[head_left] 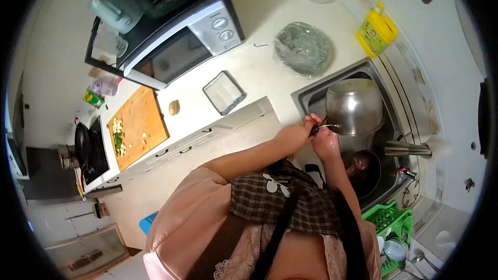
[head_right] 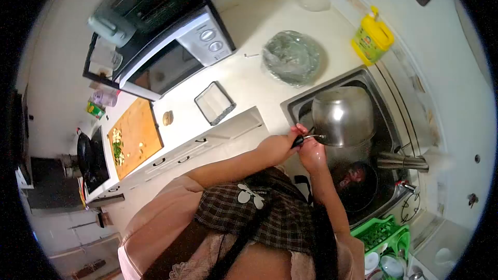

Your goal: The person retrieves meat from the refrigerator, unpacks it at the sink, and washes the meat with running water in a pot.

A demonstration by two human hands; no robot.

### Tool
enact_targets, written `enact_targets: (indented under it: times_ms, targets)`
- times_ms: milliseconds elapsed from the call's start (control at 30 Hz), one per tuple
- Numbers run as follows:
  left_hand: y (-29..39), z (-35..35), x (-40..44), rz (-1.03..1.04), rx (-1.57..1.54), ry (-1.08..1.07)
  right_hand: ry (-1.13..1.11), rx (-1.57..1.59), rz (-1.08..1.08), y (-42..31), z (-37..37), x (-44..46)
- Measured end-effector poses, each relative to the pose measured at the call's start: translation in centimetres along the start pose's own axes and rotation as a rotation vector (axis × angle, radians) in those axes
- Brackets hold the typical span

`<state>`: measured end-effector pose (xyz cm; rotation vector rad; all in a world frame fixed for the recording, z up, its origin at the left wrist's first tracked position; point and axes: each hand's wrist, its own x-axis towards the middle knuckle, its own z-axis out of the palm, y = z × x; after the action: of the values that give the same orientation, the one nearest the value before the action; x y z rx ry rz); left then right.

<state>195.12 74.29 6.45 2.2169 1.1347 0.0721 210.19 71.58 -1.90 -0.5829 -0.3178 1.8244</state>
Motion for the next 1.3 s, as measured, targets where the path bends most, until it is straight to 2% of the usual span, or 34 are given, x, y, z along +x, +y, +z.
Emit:
enact_targets:
  times_ms: [67,100,133,200,233,300,367,433,500,567,633,733,767,800,833,867,900,933,1000,1033,1167,1233,1267,1300]
  targets:
    - [-1.0,1.2,-1.5,0.163,-0.206,0.175,0.026,0.052,-0.006,-0.1,4.7,-0.9]
    - [-0.6,0.8,-2.6,0.160,-0.220,0.190,0.060,0.122,-0.022,0.0,6.9,-1.5]
    - [0.0,0.0,-3.8,0.159,-0.420,0.187,0.106,0.057,-0.067,0.3,8.3,-1.6]
    - [-0.4,0.7,-5.3,0.141,-0.689,0.186,0.143,-0.015,-0.027,0.9,9.2,-1.1]
    - [-0.2,0.5,-6.2,0.141,-0.699,0.197,0.179,-0.070,0.006,1.2,9.5,-0.8]
    - [-0.4,-0.6,-8.1,-0.046,-1.000,0.070,0.184,-0.138,0.069,2.2,9.7,0.2]
    - [-2.5,0.4,-9.6,-0.091,-0.883,0.105,0.204,-0.240,0.186,3.2,10.3,1.5]
    - [-5.1,1.3,-11.8,-0.010,-0.470,0.263,0.195,-0.255,0.187,4.0,12.2,2.5]
    - [-7.5,1.7,-14.7,-0.075,-0.515,0.306,0.254,-0.575,0.255,4.9,13.1,4.0]
    - [-10.1,2.3,-18.1,-0.237,-0.599,0.359,0.272,-0.607,0.292,5.9,14.5,5.5]
    - [-12.9,3.8,-22.0,-0.389,-0.629,0.402,0.301,-0.506,0.396,6.1,13.3,8.5]
    - [-14.8,5.6,-28.6,-0.705,-0.347,0.380,0.322,-0.519,0.411,6.4,12.7,11.9]
    - [-15.3,6.9,-30.7,-0.833,-0.325,0.350,0.262,-0.597,0.423,6.4,11.9,13.3]
    - [-15.1,7.8,-32.6,-0.938,-0.266,0.365,0.292,-0.676,0.448,6.3,11.2,14.8]
    - [-14.7,8.7,-34.4,-1.029,-0.291,0.398,0.285,-0.647,0.460,6.2,10.6,15.9]
    - [-14.6,9.9,-36.1,-1.120,-0.340,0.403,0.279,-0.746,0.455,6.0,10.1,17.0]
    - [-13.9,11.6,-37.6,-1.207,-0.396,0.399,0.194,-0.743,0.499,5.3,9.6,17.6]
    - [-13.0,13.2,-38.9,-1.280,-0.462,0.456,0.225,-0.964,0.340,5.7,10.5,17.1]
    - [-11.6,17.3,-41.2,-1.397,-0.585,0.574,0.222,-0.792,0.498,4.6,9.0,19.4]
    - [-10.8,19.6,-42.0,-1.442,-0.678,0.640,0.249,-0.789,0.463,4.7,9.2,19.7]
    - [-7.2,29.0,-44.5,-1.653,-0.777,0.623,0.242,-0.807,0.565,3.9,7.7,22.6]
    - [-5.1,30.4,-45.6,-1.713,-0.832,0.677,0.219,-0.837,0.584,4.1,9.1,22.2]
    - [-4.2,30.3,-46.2,-1.740,-0.893,0.624,0.302,-0.882,0.485,4.6,10.9,21.1]
    - [-3.6,30.4,-46.8,-1.762,-0.956,0.574,0.345,-0.907,0.512,4.6,10.7,21.6]
